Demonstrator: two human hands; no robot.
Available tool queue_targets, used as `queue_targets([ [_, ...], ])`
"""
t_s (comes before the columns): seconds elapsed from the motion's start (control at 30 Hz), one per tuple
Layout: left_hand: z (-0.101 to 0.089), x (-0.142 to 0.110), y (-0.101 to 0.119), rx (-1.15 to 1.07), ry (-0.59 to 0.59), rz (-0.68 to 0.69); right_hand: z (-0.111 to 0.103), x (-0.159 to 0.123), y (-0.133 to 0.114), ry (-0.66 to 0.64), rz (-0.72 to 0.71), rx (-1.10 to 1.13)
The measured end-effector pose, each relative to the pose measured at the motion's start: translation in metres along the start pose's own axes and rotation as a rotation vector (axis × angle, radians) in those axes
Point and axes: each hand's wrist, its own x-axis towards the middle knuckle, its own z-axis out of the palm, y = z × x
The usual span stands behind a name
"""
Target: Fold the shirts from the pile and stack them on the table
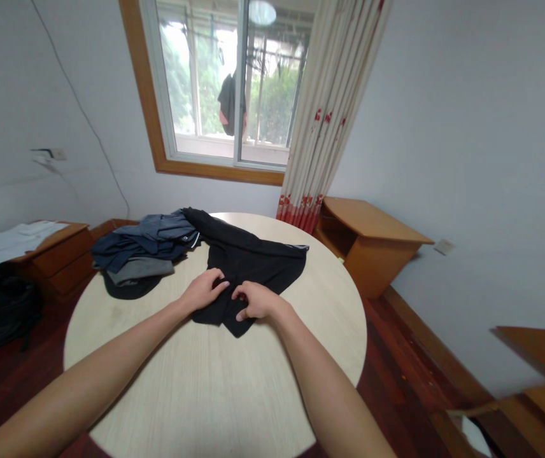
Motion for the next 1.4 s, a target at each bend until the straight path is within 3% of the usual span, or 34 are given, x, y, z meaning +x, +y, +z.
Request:
queue_targets([
  [0.13, -0.001, -0.001, 0.0, -0.019, 0.118, 0.14, 0.002, 0.001, -0.001, 0.019, -0.026, -0.001],
  [0.27, 0.0, -0.001, 0.0, -0.058, 0.007, 0.262, 0.003, 0.002, -0.004, -0.007, -0.007, 0.047],
  [0.4, 0.005, -0.001, -0.003, -0.073, -0.087, 0.268, 0.004, 0.001, -0.007, -0.071, 0.033, 0.111],
  [0.87, 0.004, 0.003, 0.004, 0.026, -0.131, 0.22, 0.002, -0.002, -0.016, -0.083, 0.045, 0.095],
  [1.03, 0.003, 0.003, -0.001, 0.015, -0.109, 0.184, 0.002, 0.002, 0.004, -0.053, 0.013, 0.141],
  [1.13, -0.006, 0.004, -0.009, -0.062, -0.073, 0.146, -0.012, -0.002, 0.04, 0.16, 0.072, 0.177],
  [1.3, -0.024, 0.006, -0.029, -0.06, -0.01, 0.102, -0.049, -0.025, 0.107, 1.08, 0.416, 0.072],
  [1.33, -0.026, 0.006, -0.033, -0.058, -0.002, 0.114, -0.053, -0.029, 0.116, 1.206, 0.474, 0.054],
  [1.4, -0.027, 0.007, -0.037, -0.062, 0.001, 0.158, -0.058, -0.033, 0.127, 1.32, 0.544, 0.024],
])
